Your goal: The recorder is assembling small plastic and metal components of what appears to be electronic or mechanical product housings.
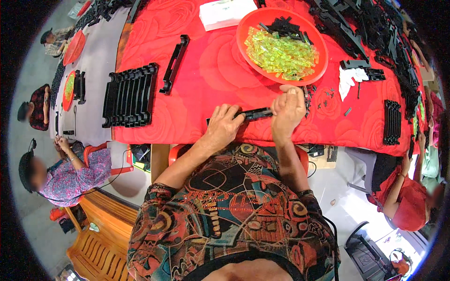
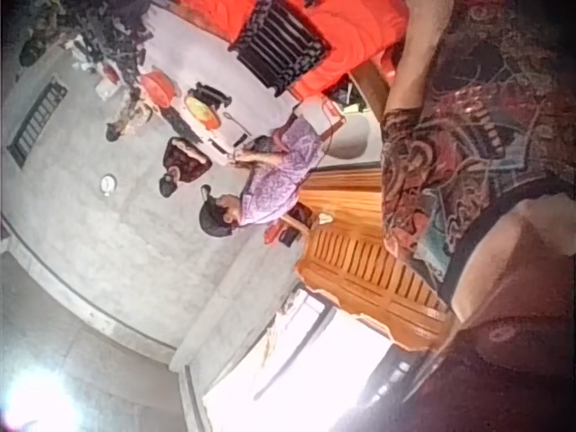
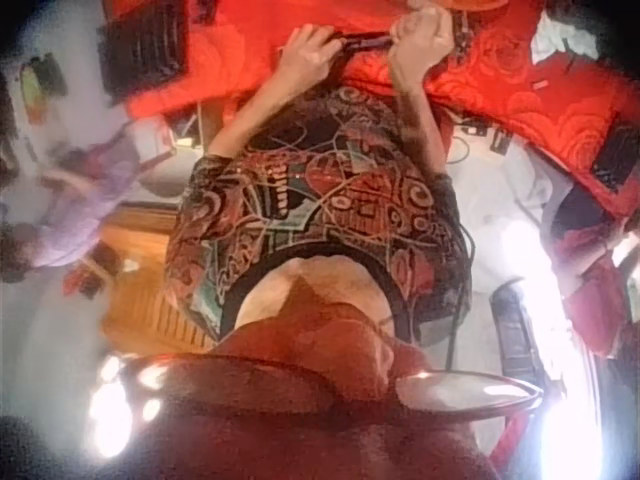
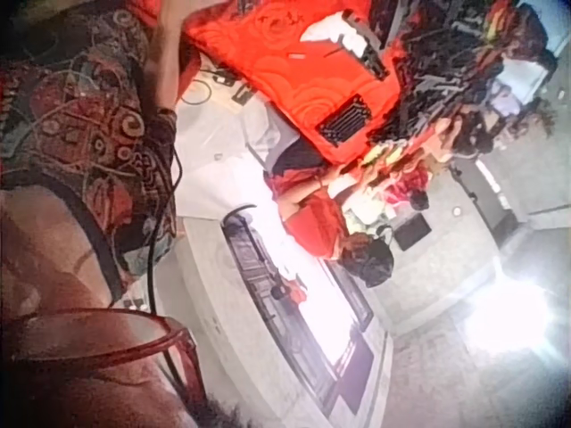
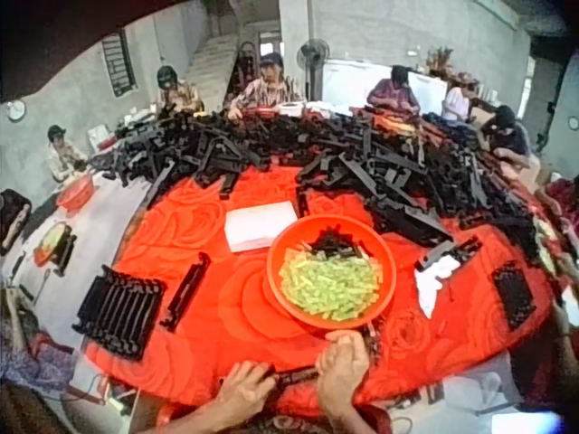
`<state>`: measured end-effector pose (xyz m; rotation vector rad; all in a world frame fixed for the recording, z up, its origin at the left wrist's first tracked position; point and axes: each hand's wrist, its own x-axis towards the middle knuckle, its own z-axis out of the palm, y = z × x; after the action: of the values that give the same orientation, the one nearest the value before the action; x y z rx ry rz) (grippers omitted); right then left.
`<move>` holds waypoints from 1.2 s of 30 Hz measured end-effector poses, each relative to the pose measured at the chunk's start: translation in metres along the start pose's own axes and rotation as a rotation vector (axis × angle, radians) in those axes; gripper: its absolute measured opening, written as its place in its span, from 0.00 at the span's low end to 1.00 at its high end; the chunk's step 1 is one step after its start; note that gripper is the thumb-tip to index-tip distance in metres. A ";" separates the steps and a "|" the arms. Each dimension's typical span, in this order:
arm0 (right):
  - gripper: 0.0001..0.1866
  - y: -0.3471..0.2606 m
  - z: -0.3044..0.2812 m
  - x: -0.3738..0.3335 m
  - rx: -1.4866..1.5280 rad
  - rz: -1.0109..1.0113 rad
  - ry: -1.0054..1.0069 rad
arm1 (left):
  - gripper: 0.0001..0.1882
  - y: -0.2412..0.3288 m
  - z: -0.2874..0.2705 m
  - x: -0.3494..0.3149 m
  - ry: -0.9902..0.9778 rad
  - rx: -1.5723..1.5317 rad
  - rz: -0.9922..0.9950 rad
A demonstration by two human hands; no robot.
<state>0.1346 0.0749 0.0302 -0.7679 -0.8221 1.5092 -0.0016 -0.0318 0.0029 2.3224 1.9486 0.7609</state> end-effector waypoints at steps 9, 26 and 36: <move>0.12 -0.019 -0.031 0.015 -0.053 -0.006 0.069 | 0.12 -0.008 -0.025 0.007 0.043 -0.026 0.086; 0.11 -0.034 -0.039 0.006 0.082 -0.001 0.138 | 0.20 -0.032 -0.023 0.082 -0.372 0.390 1.079; 0.12 -0.051 -0.042 0.009 0.126 -0.034 0.146 | 0.14 -0.037 -0.045 0.075 -0.233 0.347 0.765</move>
<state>0.1965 0.0893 0.0508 -0.7573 -0.6222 1.4418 -0.0449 0.0326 0.0575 3.2200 1.1383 0.1210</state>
